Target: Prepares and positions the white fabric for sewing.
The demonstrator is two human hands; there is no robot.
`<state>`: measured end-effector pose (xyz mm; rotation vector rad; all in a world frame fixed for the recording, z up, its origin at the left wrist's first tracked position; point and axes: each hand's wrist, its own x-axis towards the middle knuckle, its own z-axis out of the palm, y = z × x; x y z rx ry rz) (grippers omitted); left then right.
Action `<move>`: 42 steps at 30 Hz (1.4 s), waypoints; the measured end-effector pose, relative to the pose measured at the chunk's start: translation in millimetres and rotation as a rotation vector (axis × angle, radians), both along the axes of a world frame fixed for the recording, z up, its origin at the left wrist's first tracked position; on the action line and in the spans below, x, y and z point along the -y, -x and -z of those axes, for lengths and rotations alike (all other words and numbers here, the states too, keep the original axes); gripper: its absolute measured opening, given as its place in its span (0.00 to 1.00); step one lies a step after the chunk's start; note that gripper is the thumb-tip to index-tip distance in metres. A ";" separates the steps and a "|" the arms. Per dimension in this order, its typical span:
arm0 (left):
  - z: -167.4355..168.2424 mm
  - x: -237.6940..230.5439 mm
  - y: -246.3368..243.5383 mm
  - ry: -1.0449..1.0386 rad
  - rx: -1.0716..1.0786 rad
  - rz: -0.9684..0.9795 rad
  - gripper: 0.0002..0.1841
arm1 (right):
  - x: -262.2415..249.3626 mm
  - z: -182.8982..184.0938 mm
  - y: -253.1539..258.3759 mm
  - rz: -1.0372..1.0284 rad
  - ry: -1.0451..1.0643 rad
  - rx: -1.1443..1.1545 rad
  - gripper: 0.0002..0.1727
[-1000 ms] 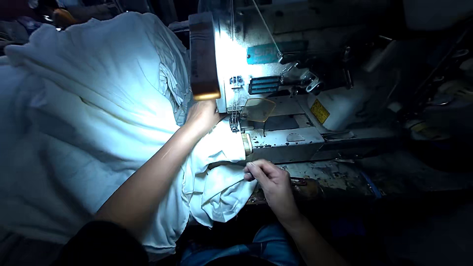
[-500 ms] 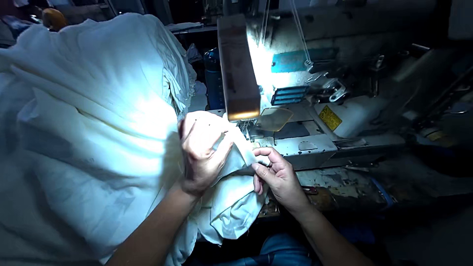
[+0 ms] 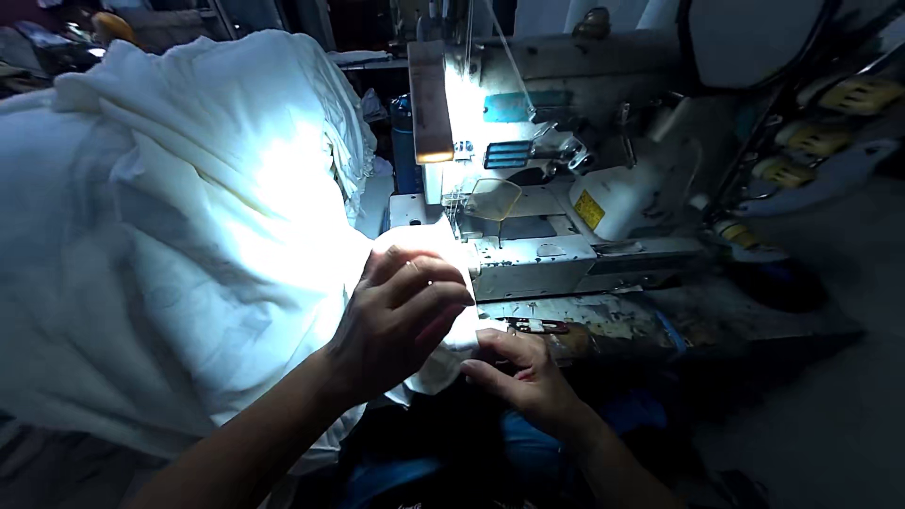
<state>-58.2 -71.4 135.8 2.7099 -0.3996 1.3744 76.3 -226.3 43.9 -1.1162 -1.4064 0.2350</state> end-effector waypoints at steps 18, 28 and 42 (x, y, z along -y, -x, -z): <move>-70.9 -85.5 -56.2 -0.467 -0.788 -0.225 0.11 | -65.5 41.2 -39.3 0.184 0.057 -0.025 0.09; -78.0 -87.8 -55.0 -0.484 -0.707 -0.227 0.14 | -74.7 38.2 -46.7 0.184 0.054 -0.050 0.09; -76.7 -83.2 -47.8 -0.485 -0.597 -0.195 0.15 | -76.2 29.0 -48.2 0.178 0.031 -0.067 0.10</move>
